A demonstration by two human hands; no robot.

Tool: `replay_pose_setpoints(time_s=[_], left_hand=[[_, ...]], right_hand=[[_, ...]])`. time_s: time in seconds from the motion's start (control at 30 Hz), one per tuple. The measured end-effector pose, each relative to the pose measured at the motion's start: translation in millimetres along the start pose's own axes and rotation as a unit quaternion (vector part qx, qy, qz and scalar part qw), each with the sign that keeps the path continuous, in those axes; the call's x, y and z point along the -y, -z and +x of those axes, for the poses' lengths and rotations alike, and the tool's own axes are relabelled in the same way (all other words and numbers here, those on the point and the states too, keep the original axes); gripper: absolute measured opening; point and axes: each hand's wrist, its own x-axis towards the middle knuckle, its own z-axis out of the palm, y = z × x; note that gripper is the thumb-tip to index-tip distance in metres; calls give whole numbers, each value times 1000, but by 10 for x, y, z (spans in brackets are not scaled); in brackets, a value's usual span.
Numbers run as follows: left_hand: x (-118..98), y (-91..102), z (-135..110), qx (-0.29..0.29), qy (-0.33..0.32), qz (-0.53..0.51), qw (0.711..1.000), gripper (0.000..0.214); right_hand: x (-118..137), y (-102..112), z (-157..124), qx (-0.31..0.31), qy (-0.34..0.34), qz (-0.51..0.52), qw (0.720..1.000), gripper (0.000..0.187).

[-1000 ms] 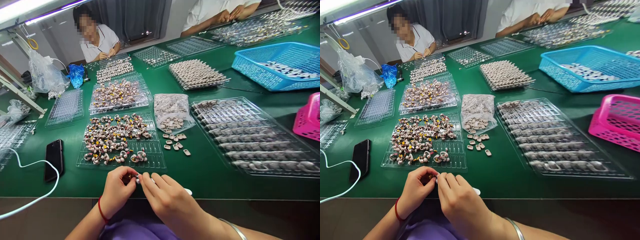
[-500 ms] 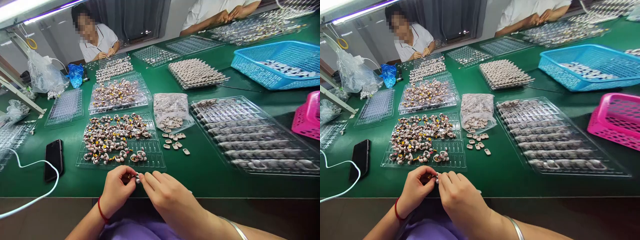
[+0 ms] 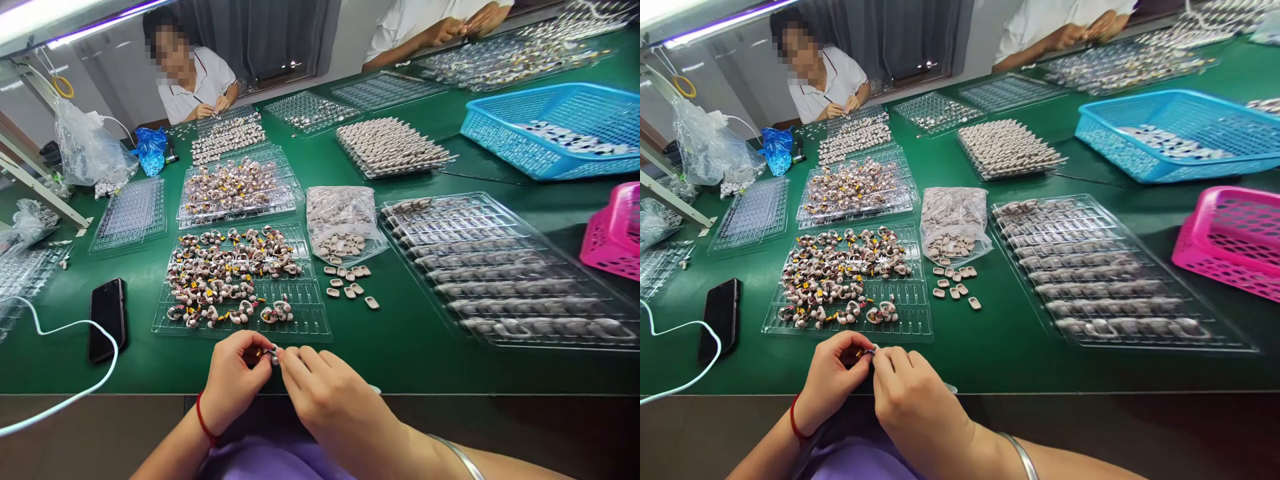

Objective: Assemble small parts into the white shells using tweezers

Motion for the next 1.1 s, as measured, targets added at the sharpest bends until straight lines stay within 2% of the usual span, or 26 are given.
replay_pose_setpoints(time_s=[0.27,0.4,0.5,0.57,0.63,0.73,0.9,1.0,1.1], left_hand=[[-5,-19,-1,-13,-9,7,1000,10],[-5,-21,-8,-22,-16,19,999,10],[-1,-11,-9,-15,-3,-14,1000,10],[-9,3,-1,0,15,-59,998,10],[-32,19,10,19,36,-106,994,13],[-90,33,15,60,64,-171,981,17],[-164,6,-4,116,90,-266,953,25],[-180,0,-17,138,119,-304,935,28],[-206,48,-24,150,111,-296,937,29]], right_hand=[[34,1,-26,-9,22,-36,999,25],[-108,48,-65,2,-2,21,1000,30],[-300,68,-94,7,-30,102,994,37],[-413,56,-98,21,-68,200,977,39],[-476,13,-88,32,-103,315,943,34],[-457,-108,-70,17,-93,426,900,22],[-329,-304,-92,-46,9,455,889,26],[-319,-319,-125,-83,30,462,882,27],[-346,-273,-156,-111,27,494,862,25]])
